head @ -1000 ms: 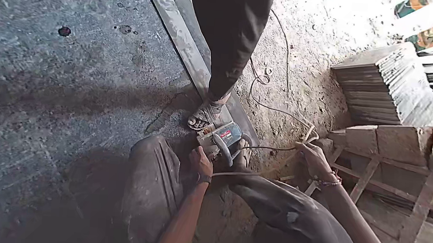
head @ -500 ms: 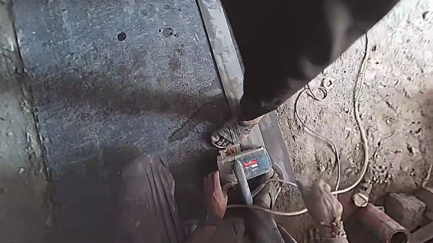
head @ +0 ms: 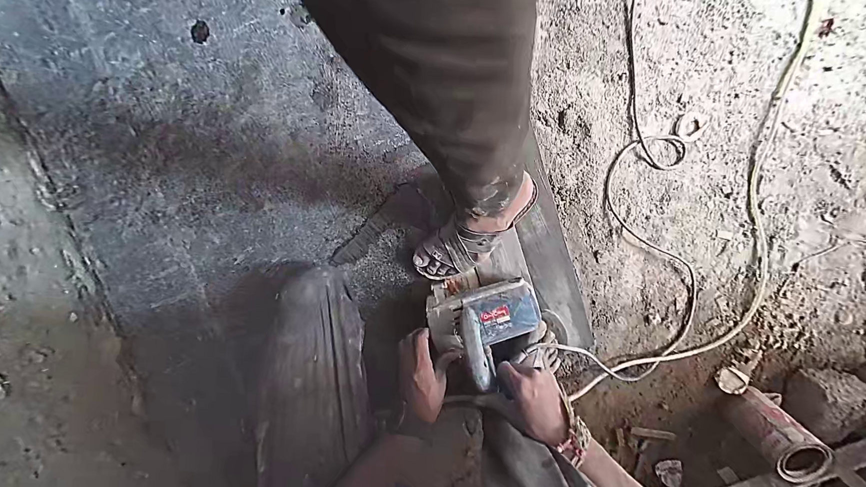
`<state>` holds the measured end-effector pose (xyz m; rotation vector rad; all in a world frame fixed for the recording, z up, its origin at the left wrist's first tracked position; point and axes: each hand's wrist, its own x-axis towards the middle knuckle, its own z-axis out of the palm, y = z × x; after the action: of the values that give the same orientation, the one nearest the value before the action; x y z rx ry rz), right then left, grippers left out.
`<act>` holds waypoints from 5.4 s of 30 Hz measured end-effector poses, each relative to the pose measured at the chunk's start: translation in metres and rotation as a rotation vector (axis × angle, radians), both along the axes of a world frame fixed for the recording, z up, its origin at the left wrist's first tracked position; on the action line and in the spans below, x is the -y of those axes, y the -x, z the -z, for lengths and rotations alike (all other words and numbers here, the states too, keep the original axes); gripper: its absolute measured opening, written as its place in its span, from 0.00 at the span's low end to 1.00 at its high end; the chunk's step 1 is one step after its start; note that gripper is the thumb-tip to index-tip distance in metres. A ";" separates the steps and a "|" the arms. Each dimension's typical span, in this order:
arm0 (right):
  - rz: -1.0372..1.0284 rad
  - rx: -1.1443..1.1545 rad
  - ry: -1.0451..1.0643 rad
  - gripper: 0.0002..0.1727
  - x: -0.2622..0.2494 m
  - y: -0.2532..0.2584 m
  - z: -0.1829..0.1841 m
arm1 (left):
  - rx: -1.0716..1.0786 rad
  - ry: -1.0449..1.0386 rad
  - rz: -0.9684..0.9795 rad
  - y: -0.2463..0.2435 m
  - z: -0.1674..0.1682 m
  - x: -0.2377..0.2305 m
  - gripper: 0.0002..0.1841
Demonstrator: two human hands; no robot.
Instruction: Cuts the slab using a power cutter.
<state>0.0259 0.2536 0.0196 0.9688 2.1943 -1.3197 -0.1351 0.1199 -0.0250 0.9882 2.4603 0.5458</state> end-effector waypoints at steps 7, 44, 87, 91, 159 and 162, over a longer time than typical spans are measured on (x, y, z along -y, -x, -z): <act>0.028 -0.240 -0.177 0.27 0.011 -0.008 0.014 | -0.005 -0.035 -0.002 0.001 0.007 0.003 0.32; 0.149 -0.502 -0.463 0.26 0.022 0.003 0.038 | 0.059 -0.049 -0.051 0.020 0.007 -0.013 0.30; 0.241 -0.442 -0.350 0.28 0.008 0.026 0.040 | 0.104 0.038 -0.063 0.044 0.003 -0.036 0.31; 0.252 -0.450 -0.330 0.27 0.007 0.028 0.040 | 0.110 0.036 -0.067 0.046 0.004 -0.037 0.32; 0.383 -0.463 -0.410 0.30 -0.013 0.073 0.044 | 0.117 0.060 -0.084 0.087 0.001 -0.072 0.31; 0.387 -0.458 -0.407 0.30 -0.014 0.075 0.044 | 0.128 0.071 -0.091 0.090 0.001 -0.073 0.32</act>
<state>-0.0496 0.2674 -0.0249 1.4143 2.8048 -1.3926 -0.2253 0.1932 -0.0261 0.7919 2.4021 0.5297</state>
